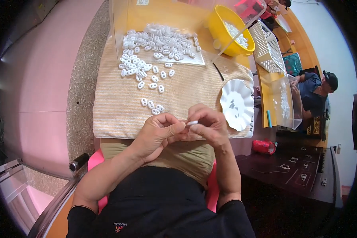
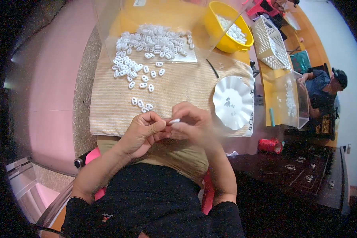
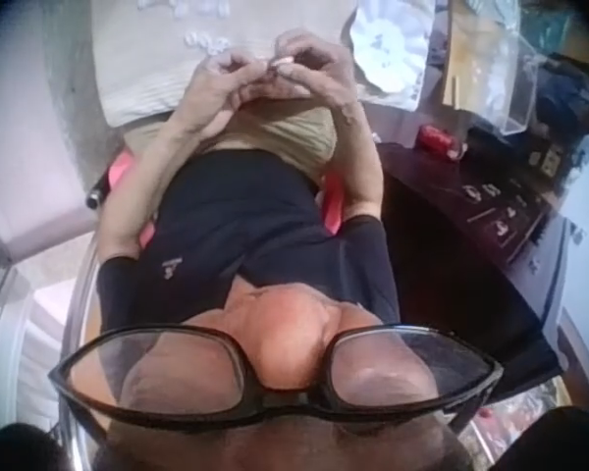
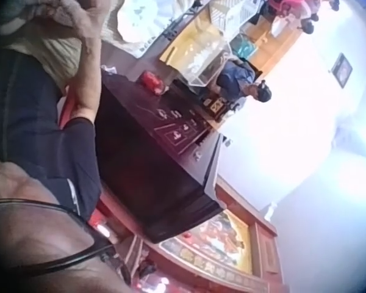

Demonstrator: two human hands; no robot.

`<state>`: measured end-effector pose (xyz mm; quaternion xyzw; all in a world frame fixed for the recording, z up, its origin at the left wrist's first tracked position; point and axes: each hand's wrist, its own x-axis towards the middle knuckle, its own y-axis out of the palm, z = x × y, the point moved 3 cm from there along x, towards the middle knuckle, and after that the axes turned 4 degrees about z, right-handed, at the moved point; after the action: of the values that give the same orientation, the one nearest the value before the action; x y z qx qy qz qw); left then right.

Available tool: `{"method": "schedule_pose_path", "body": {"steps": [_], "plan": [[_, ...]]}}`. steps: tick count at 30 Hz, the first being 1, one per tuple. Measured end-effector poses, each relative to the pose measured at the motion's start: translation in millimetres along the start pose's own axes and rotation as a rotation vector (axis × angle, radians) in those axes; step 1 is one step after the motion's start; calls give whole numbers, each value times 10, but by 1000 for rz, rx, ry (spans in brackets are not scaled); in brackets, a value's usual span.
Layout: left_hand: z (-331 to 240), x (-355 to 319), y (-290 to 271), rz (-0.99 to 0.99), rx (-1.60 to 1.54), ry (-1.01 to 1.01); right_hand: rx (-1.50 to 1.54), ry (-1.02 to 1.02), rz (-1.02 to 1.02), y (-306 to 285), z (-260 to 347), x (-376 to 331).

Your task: Inspecting and sorting small white plastic components at a workshop workbench.

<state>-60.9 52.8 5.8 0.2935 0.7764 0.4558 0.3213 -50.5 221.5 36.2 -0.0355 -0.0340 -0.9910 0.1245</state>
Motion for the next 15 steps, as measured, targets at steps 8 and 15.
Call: {"method": "schedule_pose_path", "body": {"steps": [8, 15], "plan": [[50, -13, -28, -36, 132, -10, -422, -55, -627, -1315, 580, 528], [102, 22, -37, -58, 147, -32, -560, -163, -862, -2099, 786, 1083]]}}
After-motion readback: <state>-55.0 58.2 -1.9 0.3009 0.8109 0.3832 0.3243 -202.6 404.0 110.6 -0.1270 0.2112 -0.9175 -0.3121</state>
